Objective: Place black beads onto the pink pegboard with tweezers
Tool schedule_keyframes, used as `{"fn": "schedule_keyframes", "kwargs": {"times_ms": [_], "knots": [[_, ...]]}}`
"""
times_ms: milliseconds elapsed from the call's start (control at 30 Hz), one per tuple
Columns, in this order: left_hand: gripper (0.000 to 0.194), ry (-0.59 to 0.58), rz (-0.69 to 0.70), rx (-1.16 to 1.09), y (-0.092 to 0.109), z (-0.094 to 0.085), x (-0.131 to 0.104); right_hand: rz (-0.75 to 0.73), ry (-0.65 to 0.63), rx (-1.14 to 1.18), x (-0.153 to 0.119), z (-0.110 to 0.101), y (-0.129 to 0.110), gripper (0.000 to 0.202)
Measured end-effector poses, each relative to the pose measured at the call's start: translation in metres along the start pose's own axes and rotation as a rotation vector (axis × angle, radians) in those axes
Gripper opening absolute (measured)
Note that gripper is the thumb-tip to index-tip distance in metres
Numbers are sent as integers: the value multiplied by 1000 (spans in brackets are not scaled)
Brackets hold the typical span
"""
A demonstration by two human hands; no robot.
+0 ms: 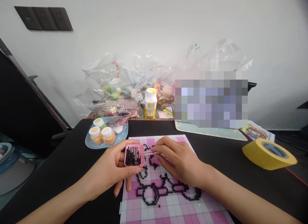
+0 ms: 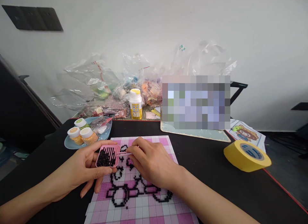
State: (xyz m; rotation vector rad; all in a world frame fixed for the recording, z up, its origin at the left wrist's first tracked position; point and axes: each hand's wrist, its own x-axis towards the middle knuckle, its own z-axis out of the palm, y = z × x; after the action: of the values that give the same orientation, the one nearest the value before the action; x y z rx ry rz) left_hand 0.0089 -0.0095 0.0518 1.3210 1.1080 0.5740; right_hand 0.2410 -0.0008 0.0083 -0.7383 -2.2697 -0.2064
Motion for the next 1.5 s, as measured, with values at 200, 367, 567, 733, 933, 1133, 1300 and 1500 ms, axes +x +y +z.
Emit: {"fn": "schedule_keyframes", "kwargs": {"times_ms": [200, 367, 567, 733, 933, 1133, 1300, 1500], "knots": [[60, 7, -4, -9, 0, 1, 0, 14, -2, -4, 0, -1, -1, 20], [60, 18, -4, -15, 0, 1, 0, 17, 32, -16, 1, -2, -1, 18], [59, 41, 6, -29, 0, 3, -1, 21, 36, -18, 0, -3, 0, 17], [60, 91, 57, -16, -2, 0, 2, 44, 72, -54, 1, -5, 0, 17], [54, 136, 162, -13, -9, -8, 8, 71, 87, -63, 0, -4, 0, 16], [46, 215, 220, -79, -8, -7, 6, 65, 66, -55, 1, -4, -1, 17], [49, 229, 215, -87, -7, -7, 7, 56, 62, -53, 1, -4, -1, 17], [47, 259, 235, -97, -7, -7, 7, 53, 37, -29, -1, -4, 0, 17]]}}
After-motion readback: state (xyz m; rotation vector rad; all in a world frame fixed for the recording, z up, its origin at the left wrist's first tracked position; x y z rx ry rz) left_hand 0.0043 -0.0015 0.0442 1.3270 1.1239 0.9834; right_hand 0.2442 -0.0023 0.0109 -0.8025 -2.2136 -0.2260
